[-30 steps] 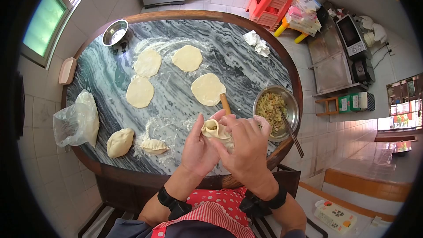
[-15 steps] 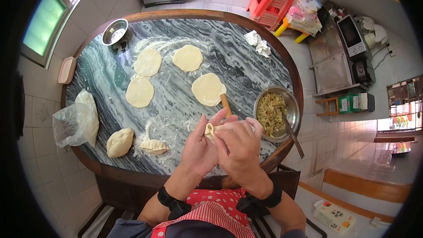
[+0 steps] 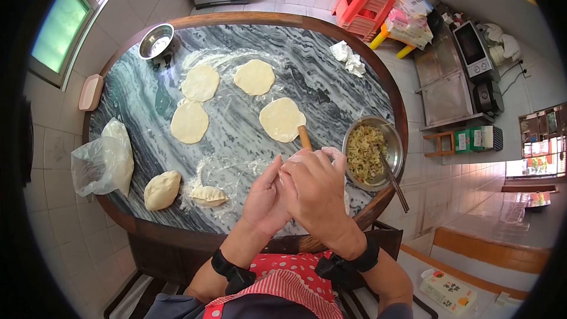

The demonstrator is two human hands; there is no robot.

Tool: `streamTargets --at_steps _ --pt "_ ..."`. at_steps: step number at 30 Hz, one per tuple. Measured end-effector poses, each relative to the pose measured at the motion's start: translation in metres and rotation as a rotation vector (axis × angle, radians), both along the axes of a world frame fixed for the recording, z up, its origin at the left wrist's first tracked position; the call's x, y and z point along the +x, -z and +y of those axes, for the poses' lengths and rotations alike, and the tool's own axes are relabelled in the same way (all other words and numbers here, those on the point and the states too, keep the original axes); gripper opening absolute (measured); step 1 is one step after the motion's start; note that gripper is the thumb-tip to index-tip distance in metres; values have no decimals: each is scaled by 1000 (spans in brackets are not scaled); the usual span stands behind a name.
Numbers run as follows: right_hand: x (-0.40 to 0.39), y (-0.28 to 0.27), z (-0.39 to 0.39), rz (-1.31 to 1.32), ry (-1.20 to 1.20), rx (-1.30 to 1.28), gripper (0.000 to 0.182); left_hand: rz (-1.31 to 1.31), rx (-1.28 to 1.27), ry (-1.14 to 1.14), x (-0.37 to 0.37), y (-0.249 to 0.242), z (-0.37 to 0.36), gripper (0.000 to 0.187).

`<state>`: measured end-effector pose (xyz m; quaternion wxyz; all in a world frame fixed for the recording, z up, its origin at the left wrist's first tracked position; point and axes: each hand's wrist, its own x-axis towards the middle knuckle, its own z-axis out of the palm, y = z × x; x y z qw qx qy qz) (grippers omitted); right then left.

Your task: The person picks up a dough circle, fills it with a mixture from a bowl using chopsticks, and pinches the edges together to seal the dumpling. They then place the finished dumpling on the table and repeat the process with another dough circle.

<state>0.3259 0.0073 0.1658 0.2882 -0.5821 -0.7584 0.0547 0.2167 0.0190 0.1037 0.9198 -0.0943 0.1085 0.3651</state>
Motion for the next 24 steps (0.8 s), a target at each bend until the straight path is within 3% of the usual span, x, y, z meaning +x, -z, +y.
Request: streamTargets --at_steps 7,10,12,13,15,16,18,22,24 --pt "-4 5 -11 -9 60 47 20 -39 -76 25 5 -1 -1 45" --pt "1 -8 -14 1 12 -61 30 48 -118 37 4 8 -1 46" --pt "11 -23 -19 175 54 -64 47 -128 -186 -69 -1 9 3 44" --pt "16 -21 -26 177 64 -58 47 -126 -182 -59 -4 7 5 44" --pt "22 -8 -50 520 217 -129 58 -203 -188 -172 -10 -2 11 45" --pt "22 2 -56 520 231 -115 58 -204 -181 -153 -10 -2 14 45" --pt "17 22 -66 786 194 -273 61 -169 -213 -207 -11 -3 16 45" --pt "-3 32 -63 1003 220 -168 48 -291 -315 -230 -13 -10 14 47" --pt "-7 30 -58 963 229 -90 42 -273 -267 -211 -14 -11 10 48"
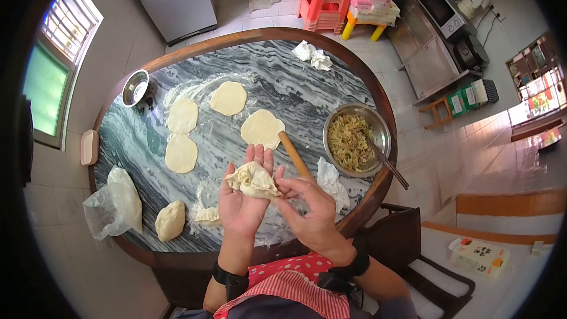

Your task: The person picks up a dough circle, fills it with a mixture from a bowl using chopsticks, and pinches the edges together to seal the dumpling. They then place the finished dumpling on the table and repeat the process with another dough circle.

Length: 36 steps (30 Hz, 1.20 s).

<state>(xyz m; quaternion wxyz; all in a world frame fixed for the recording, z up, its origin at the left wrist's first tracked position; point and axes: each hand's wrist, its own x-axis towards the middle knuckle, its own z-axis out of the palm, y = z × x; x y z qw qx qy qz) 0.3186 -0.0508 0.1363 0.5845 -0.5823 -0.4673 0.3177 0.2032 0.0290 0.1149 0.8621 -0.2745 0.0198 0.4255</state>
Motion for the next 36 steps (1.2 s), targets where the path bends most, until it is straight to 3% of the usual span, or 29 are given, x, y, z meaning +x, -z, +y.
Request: streamTargets --at_steps 2,4,8,12,17,21,27,33,35,36 --pt "2 -7 4 -54 29 57 37 16 49 5 -3 -2 -2 48" --pt "8 -17 7 -286 -7 116 29 107 225 105 -10 -7 -1 49" --pt "21 -25 5 -393 -96 87 28 107 253 210 -25 -10 -1 49" --pt "37 -15 5 -566 -205 177 31 298 277 327 -27 -17 -7 49" --pt "45 -28 8 -665 -339 99 35 112 243 305 -29 -3 -13 50" --pt "41 -44 9 -680 -284 54 36 126 258 286 -31 -5 -15 50" --pt "17 -39 16 -723 -373 142 38 264 246 334 -32 -9 -20 51" --pt "17 -23 8 -735 -443 232 31 73 211 372 -36 -2 -25 52" --pt "17 -23 4 -1014 -486 310 30 101 142 421 -35 0 -25 51" --pt "19 -25 5 -1015 -487 311 30 100 142 419 -36 5 -25 51"
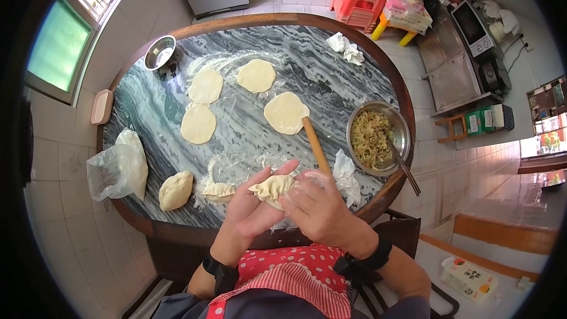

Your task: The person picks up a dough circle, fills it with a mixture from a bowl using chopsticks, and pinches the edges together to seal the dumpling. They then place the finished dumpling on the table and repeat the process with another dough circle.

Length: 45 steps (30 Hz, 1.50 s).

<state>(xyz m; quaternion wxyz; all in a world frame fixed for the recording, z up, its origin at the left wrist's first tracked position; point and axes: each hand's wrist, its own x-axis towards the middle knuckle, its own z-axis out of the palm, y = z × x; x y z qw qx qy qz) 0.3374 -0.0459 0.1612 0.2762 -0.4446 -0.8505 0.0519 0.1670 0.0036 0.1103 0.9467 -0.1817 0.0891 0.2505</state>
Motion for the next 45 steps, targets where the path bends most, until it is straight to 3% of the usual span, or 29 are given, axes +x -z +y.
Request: streamTargets --at_steps 3,5,9,18,21,23,27,29,30,32,36,38,41,45 --pt "2 -11 5 -11 -20 -44 30 -184 13 -6 -2 7 -1 51" --pt "-2 -20 6 125 109 -112 31 -4 47 3 -1 -3 -1 50" --pt "-14 -11 13 139 56 -78 30 -104 24 3 3 4 -3 50" --pt "-21 6 8 14 81 -31 29 83 79 13 9 7 -5 49" --pt "-27 -6 8 82 129 -117 31 32 95 20 6 11 -4 50" --pt "-28 -13 11 135 212 -24 29 -13 93 1 4 6 -3 50" --pt "-31 5 14 147 136 -48 28 48 49 43 4 17 -3 50" --pt "-32 14 11 118 58 -48 33 -268 -14 -13 1 26 -6 52" --pt "-33 14 11 120 62 -49 33 -266 -16 -10 1 22 -5 52" --pt "-38 11 11 16 59 -78 28 157 144 73 4 9 -3 54" --pt "-38 11 11 -96 95 -1 21 157 124 57 1 20 -1 57" --pt "-26 -6 8 219 123 -97 32 -62 -87 -18 -9 23 1 59" --pt "8 -9 -5 260 235 -99 35 -100 48 -62 -13 16 2 60" --pt "15 -4 -11 327 194 -153 39 -7 11 -25 -9 1 2 61"
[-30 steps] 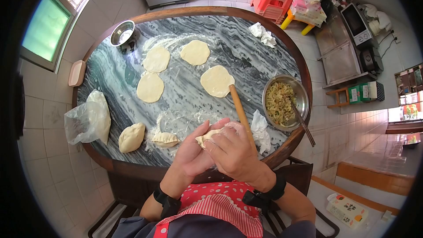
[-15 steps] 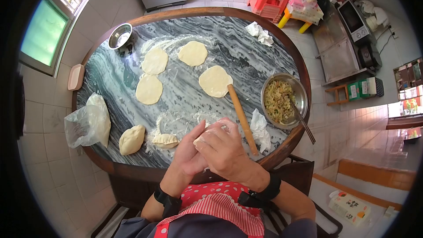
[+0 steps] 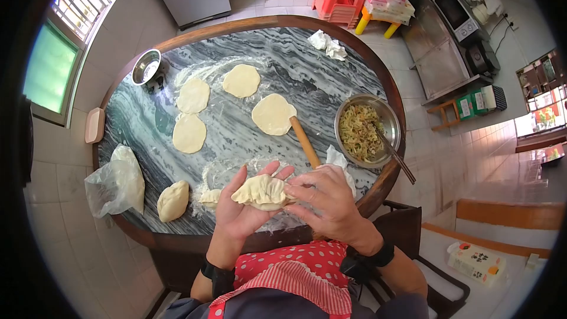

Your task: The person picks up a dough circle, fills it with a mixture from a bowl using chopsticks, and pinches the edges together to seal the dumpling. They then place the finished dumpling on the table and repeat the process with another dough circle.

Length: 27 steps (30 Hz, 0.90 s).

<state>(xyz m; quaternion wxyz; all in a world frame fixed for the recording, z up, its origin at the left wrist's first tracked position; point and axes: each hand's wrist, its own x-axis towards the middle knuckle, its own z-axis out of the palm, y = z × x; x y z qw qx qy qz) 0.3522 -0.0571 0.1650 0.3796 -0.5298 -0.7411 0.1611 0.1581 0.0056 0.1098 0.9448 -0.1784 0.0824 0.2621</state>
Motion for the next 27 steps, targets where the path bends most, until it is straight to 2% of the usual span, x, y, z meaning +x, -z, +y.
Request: streamTargets --at_steps 6,8,12,14,18,20,21,23,27 --pt "-10 15 -4 85 -35 71 33 -45 -3 12 -2 1 -8 61" --pt "-11 18 -5 35 -31 105 29 -28 -10 11 -4 -1 -12 58" --pt "-5 16 -9 -12 -50 89 31 31 -84 38 -9 0 -19 54" --pt "0 -2 -9 -32 -88 -157 41 -14 34 101 -14 5 -20 53" --pt "-6 -10 1 113 -112 -173 49 89 136 165 -11 -3 -24 52" --pt "-12 -1 3 75 -278 -224 52 -157 40 72 -14 12 -30 53" --pt "-13 -1 2 76 -279 -225 52 -156 39 71 -14 8 -29 53" --pt "-15 -1 -2 147 -317 -414 47 95 84 140 -16 -5 -26 55" --pt "-7 -3 1 230 -326 -445 45 141 80 170 -14 -7 -29 59"
